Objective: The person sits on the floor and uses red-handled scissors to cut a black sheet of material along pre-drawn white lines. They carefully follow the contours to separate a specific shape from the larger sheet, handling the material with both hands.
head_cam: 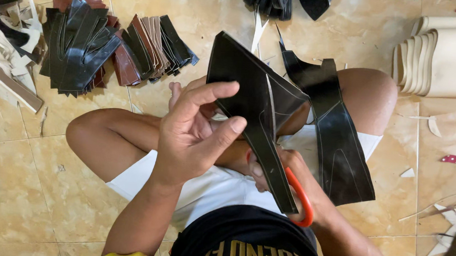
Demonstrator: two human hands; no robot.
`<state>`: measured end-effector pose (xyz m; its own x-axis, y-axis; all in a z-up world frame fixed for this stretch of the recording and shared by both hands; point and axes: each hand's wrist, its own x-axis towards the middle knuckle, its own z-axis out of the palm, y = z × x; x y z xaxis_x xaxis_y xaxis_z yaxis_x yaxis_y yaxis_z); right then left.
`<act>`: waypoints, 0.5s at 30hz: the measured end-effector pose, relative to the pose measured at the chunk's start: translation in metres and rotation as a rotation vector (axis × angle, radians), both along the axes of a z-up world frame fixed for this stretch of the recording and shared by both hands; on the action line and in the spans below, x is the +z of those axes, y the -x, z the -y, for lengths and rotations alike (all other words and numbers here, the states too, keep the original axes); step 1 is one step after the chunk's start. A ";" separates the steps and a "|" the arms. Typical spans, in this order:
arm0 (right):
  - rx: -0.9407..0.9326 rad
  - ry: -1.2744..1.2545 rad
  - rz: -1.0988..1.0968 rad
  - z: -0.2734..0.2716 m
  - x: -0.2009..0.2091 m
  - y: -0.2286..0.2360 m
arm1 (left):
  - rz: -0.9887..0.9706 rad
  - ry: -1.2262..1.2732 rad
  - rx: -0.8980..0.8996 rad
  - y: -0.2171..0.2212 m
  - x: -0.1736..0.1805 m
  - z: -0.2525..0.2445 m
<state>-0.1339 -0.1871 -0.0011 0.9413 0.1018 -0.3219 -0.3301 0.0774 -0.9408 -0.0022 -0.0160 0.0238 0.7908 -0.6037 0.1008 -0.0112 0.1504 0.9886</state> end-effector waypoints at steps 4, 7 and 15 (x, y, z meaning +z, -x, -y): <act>-0.052 -0.406 -0.156 -0.001 0.004 0.014 | -0.085 -0.015 0.056 -0.002 -0.017 -0.021; -0.004 -0.577 -0.347 0.008 0.007 0.023 | -0.181 -0.026 -0.158 -0.016 -0.012 -0.043; 0.380 -0.297 -0.579 0.028 0.006 0.030 | -0.308 -0.377 -1.012 -0.084 -0.003 -0.050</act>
<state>-0.1638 -0.2148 0.0044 0.5125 0.5459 -0.6628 -0.8202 0.0830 -0.5660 0.0818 0.0338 0.0207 -0.1213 -0.9327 -0.3396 0.1994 -0.3581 0.9122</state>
